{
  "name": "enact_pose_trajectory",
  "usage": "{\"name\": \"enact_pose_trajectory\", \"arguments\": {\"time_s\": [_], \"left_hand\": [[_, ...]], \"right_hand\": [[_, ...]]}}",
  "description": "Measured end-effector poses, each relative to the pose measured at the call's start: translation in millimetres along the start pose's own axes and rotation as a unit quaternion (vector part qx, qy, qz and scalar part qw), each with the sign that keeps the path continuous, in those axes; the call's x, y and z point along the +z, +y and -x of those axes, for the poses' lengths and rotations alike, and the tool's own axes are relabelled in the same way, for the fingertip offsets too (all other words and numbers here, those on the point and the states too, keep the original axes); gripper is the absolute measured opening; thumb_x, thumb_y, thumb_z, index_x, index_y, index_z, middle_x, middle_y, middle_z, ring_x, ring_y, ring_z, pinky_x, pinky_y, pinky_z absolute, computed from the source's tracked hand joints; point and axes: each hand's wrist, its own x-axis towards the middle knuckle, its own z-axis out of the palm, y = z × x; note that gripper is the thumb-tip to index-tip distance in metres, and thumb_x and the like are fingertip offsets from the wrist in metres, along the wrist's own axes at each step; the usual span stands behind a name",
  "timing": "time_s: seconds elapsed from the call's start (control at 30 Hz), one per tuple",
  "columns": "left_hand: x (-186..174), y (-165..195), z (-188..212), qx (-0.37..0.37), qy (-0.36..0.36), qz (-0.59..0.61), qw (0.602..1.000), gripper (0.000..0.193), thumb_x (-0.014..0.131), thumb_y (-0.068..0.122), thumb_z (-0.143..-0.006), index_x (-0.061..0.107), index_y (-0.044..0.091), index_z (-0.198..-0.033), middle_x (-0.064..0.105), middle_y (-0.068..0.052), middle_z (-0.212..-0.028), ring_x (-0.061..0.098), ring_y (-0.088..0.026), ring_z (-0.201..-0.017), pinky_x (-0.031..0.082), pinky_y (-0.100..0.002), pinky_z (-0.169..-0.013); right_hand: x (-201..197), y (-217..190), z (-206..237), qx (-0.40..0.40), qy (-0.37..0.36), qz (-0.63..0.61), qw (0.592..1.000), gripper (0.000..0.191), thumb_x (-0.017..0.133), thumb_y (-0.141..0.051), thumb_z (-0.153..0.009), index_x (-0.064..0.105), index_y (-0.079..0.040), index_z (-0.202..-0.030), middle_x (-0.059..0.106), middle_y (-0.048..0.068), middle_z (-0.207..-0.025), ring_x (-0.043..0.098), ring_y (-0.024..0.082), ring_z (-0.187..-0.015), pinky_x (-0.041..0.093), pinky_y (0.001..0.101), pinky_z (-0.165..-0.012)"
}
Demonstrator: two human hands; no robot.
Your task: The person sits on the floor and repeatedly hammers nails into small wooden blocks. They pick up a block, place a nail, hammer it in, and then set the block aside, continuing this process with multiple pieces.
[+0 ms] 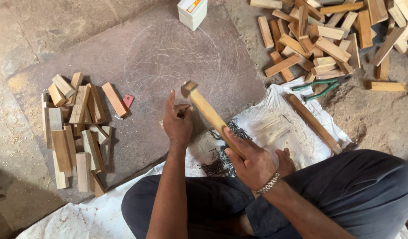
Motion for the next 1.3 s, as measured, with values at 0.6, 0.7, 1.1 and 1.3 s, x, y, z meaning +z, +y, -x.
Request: {"name": "enact_pose_trajectory", "arguments": {"time_s": [0.6, 0.7, 1.1, 1.3], "left_hand": [[-5, -3, -3, 0.037, -0.007, -0.017, 0.999, 0.090, 0.064, -0.014, -0.081, 0.027, 0.010, -0.159, 0.060, -0.011, -0.120, 0.070, -0.023, -0.098, 0.059, -0.037, -0.081], [-6, -3, -2, 0.018, -0.012, -0.008, 1.000, 0.090, 0.063, -0.014, -0.079, 0.027, 0.010, -0.158, 0.057, -0.014, -0.122, 0.070, -0.024, -0.096, 0.059, -0.037, -0.080], [-2, -17, -4, 0.006, -0.018, 0.025, 1.000, 0.087, 0.059, -0.016, -0.081, 0.026, 0.008, -0.158, 0.058, -0.010, -0.114, 0.068, -0.022, -0.099, 0.059, -0.034, -0.084], [0, -14, -7, 0.049, -0.007, 0.029, 0.998, 0.082, 0.056, -0.018, -0.081, 0.033, 0.004, -0.156, 0.056, -0.010, -0.111, 0.066, -0.021, -0.100, 0.056, -0.032, -0.084]], "right_hand": [[24, 2, -1, -0.027, 0.021, 0.059, 0.998, 0.054, 0.077, -0.014, -0.091, 0.062, -0.012, -0.142, 0.073, 0.015, -0.086, 0.073, 0.026, -0.067, 0.057, 0.0363, -0.055], [23, 6, -8, 0.031, -0.034, 0.138, 0.989, 0.060, 0.080, -0.016, -0.087, 0.062, -0.013, -0.143, 0.071, 0.017, -0.077, 0.069, 0.029, -0.060, 0.055, 0.0409, -0.051], [35, 37, 6, 0.091, -0.070, 0.146, 0.983, 0.063, 0.071, -0.028, -0.092, 0.051, -0.027, -0.152, 0.075, 0.014, -0.090, 0.071, 0.030, -0.062, 0.061, 0.0440, -0.055], [19, 37, 39, 0.219, -0.027, -0.080, 0.972, 0.072, 0.070, -0.024, -0.090, 0.038, -0.025, -0.155, 0.068, 0.007, -0.093, 0.063, 0.015, -0.048, 0.054, 0.0323, -0.044]]}}
